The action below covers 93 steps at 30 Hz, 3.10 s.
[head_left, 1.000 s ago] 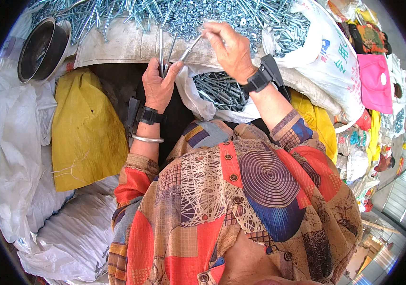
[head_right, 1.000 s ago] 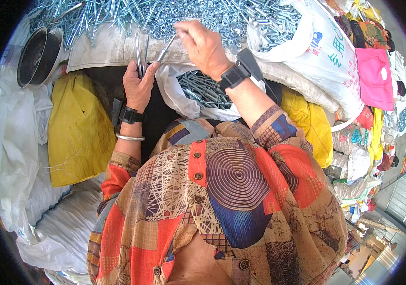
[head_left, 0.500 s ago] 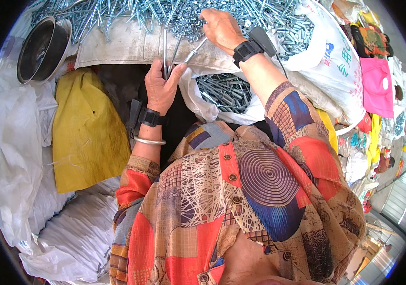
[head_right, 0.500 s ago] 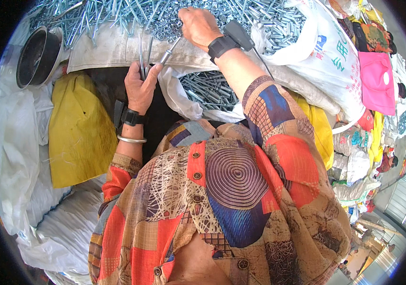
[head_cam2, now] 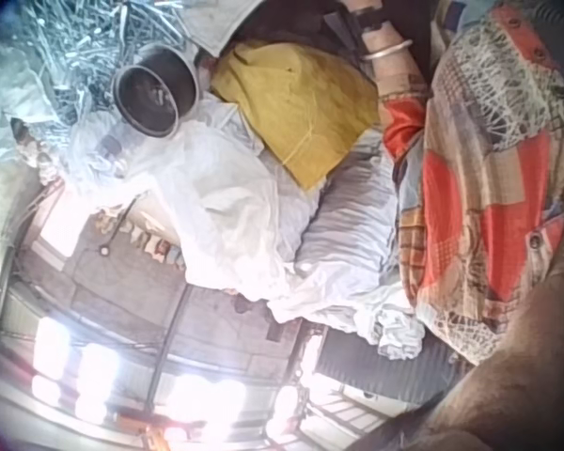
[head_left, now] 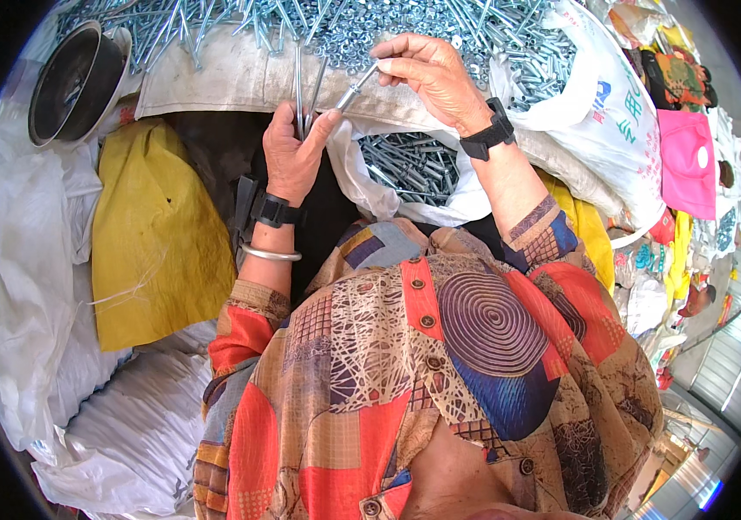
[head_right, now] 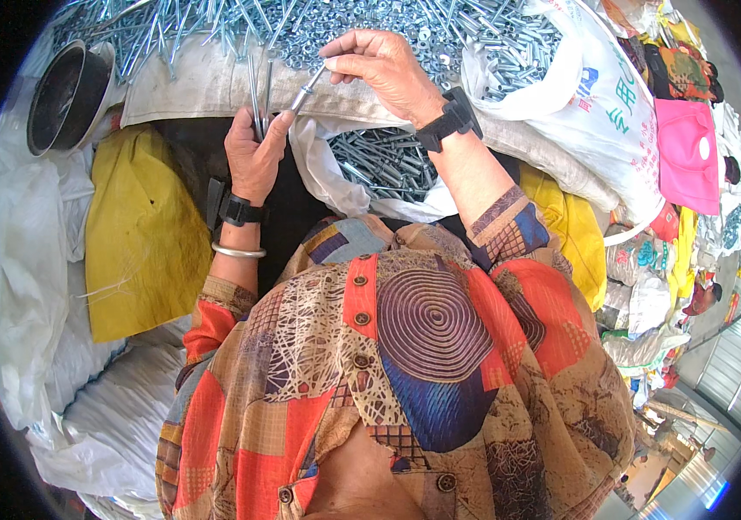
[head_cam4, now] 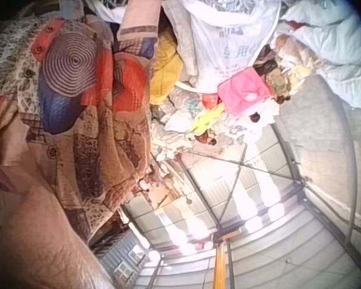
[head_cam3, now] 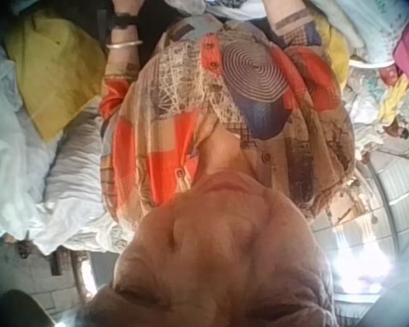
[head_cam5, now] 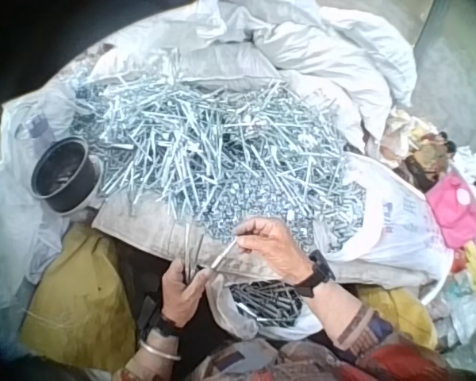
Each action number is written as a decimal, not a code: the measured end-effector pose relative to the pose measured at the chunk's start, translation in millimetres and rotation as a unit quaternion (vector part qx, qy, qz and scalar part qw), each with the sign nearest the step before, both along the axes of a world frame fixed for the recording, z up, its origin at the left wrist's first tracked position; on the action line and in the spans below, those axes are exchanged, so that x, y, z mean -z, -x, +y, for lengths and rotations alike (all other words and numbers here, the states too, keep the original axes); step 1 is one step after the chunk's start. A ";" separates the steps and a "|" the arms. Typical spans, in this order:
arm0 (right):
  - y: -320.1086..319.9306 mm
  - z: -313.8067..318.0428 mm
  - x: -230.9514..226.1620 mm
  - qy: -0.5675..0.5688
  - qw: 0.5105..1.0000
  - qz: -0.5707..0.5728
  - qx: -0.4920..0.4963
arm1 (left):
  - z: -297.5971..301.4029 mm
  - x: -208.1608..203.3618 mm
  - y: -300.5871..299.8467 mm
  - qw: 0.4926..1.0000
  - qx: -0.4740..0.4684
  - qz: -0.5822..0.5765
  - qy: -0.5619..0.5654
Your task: Assembling long metal bolts by sliding washers onto them and placing them aside.
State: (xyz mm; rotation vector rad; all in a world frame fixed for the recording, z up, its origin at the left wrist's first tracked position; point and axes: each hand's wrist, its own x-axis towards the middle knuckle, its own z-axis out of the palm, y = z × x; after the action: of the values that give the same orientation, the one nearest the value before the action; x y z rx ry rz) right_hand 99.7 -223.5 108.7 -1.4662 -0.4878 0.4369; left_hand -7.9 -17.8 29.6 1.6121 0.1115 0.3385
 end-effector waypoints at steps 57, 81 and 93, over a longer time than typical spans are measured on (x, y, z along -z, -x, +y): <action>-6.4 34.8 25.1 0.319 0.832 -0.401 0.213 | -14.5 -103.3 -76.6 0.936 0.112 -0.155 -0.297; 9.6 9.4 33.5 0.028 0.964 -0.178 0.195 | -20.0 -95.6 -75.6 0.945 0.061 -0.172 -0.271; 21.4 11.1 25.5 0.025 0.967 -0.181 0.176 | -15.7 -93.1 -70.7 0.987 0.071 -0.129 -0.071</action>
State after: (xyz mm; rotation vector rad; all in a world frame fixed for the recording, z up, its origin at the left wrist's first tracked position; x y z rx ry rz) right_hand 78.3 -212.4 83.2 -1.6500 -0.4929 -0.1049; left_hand 62.8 -33.5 122.6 1.6924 -0.2285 0.4484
